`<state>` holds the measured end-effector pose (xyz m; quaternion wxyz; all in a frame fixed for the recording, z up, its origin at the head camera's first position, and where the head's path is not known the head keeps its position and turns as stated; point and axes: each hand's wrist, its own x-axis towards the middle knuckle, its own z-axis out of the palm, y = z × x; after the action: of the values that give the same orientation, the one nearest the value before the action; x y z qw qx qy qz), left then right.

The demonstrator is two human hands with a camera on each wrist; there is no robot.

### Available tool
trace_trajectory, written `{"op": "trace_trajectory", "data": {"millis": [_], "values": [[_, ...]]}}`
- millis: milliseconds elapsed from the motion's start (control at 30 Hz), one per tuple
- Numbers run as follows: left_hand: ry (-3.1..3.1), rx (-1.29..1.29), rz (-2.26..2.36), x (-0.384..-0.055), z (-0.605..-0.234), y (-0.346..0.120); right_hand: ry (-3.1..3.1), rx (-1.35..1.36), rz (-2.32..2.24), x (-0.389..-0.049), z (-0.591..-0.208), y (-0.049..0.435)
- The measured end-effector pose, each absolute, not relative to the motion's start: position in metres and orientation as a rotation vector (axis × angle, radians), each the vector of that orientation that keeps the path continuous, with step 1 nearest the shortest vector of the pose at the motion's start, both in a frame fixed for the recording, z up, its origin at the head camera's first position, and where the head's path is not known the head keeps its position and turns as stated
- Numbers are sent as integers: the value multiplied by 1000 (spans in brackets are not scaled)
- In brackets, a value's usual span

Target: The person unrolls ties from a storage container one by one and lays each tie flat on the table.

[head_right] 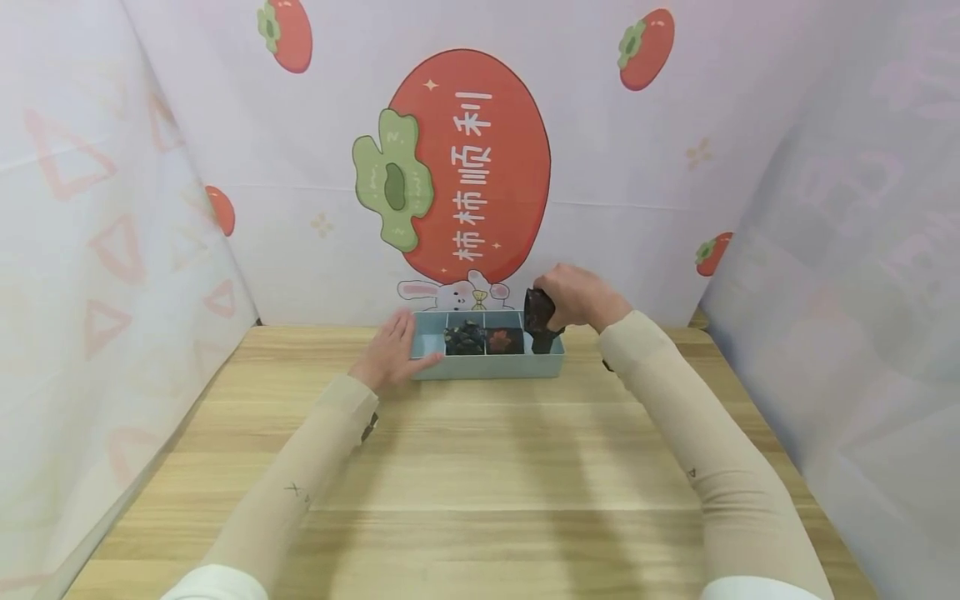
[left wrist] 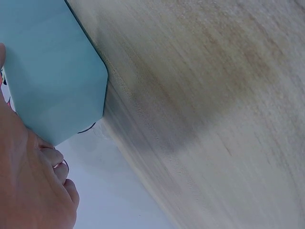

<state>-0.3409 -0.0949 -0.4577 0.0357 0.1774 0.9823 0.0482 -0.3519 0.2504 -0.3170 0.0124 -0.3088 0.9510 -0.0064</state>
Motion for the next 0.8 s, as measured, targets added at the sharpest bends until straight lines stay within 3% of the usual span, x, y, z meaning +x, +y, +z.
{"op": "trace_trajectory", "data": {"millis": [467,800], "values": [[3045,589,176,-340,-458,-99,3017,-873,-83,-312,-279,224],[3027,588,163,-340,-457,-96,2968,-892,-165,-281,-282,209]]}}
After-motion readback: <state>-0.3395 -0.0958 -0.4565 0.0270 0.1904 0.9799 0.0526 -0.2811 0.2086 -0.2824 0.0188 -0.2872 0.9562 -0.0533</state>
